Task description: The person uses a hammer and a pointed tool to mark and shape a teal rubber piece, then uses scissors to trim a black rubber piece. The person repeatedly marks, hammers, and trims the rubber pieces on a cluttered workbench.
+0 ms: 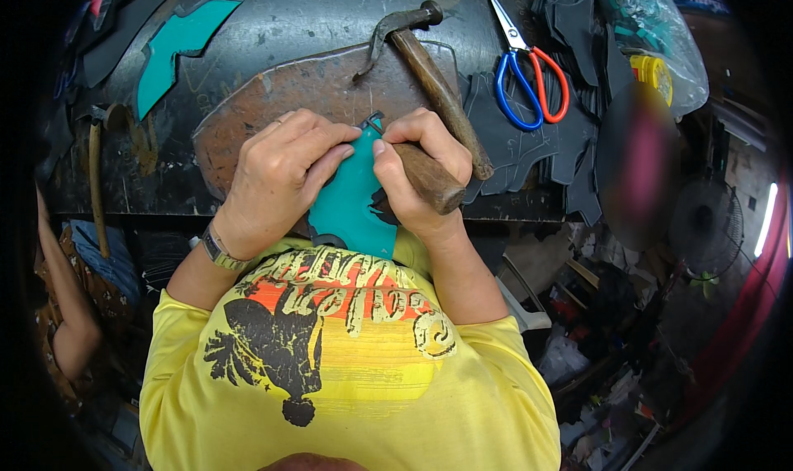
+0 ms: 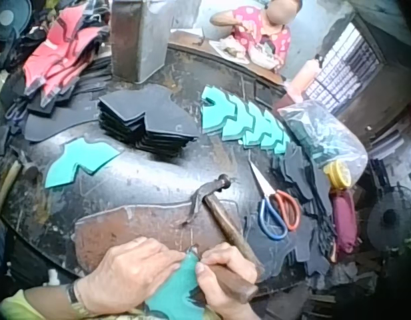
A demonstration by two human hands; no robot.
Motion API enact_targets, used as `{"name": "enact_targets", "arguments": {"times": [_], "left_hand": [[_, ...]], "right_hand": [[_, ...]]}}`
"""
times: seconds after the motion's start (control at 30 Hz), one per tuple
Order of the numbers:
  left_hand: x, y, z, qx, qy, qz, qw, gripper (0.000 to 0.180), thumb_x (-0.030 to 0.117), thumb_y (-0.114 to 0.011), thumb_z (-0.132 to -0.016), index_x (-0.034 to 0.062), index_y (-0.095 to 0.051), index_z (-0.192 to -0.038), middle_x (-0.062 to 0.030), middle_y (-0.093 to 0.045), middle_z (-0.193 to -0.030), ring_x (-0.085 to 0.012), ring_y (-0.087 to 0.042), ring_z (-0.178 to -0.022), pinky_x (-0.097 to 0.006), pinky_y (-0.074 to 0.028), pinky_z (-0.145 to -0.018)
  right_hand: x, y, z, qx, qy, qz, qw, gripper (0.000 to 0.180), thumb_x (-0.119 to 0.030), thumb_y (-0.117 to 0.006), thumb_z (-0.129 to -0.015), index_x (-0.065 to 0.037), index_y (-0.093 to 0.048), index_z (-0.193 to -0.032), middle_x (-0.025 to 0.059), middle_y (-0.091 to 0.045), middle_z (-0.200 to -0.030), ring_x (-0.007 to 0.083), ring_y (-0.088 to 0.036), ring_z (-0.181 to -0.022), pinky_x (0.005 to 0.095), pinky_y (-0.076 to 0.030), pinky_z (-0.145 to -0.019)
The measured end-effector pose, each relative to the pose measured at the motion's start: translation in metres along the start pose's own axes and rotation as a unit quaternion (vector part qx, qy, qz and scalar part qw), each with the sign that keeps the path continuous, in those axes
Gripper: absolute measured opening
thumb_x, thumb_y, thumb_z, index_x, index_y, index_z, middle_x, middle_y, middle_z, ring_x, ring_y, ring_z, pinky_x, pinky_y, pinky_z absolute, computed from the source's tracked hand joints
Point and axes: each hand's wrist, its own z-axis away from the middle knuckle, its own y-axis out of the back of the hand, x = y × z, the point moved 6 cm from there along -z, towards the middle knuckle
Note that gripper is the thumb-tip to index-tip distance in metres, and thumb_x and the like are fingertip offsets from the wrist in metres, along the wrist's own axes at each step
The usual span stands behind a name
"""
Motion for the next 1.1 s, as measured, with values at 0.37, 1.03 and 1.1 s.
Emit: {"name": "enact_targets", "arguments": {"times": [0.37,1.03,1.1], "left_hand": [[0.000,0.001,-0.001,0.003,0.001,0.006,1.000,0.020,0.002,-0.076,-0.083,0.0038,-0.073,-0.103,-0.0099,-0.068,-0.088,-0.0273,-0.068,-0.081,-0.037,-0.056,-0.072],[-0.002,0.001,0.017,0.034,0.003,-0.018,0.999,0.018,0.007,-0.076,-0.082,0.0038,-0.073,-0.099,-0.0085,-0.064,-0.086,-0.0269,-0.067,-0.081,-0.037,-0.056,-0.073],[-0.002,0.001,0.016,0.033,0.006,-0.017,0.999,0.018,0.006,-0.077,-0.082,0.0039,-0.073,-0.100,-0.0083,-0.065,-0.086,-0.0263,-0.068,-0.080,-0.036,-0.056,-0.071]], "right_hand": [[0.000,-0.001,-0.002,0.013,-0.002,-0.042,0.999,0.010,0.003,-0.069,-0.078,0.001,-0.060,-0.083,0.0102,-0.064,-0.077,0.0170,-0.060,-0.065,0.0297,-0.050,-0.064],[-0.003,-0.004,0.002,-0.034,0.020,-0.024,0.999,0.011,0.004,-0.070,-0.080,0.001,-0.061,-0.086,0.0108,-0.066,-0.080,0.0169,-0.061,-0.069,0.0294,-0.050,-0.066],[-0.005,-0.006,0.003,-0.040,0.028,-0.005,0.999,0.011,0.004,-0.070,-0.080,0.001,-0.061,-0.086,0.0107,-0.066,-0.080,0.0167,-0.061,-0.069,0.0294,-0.050,-0.066]]}}
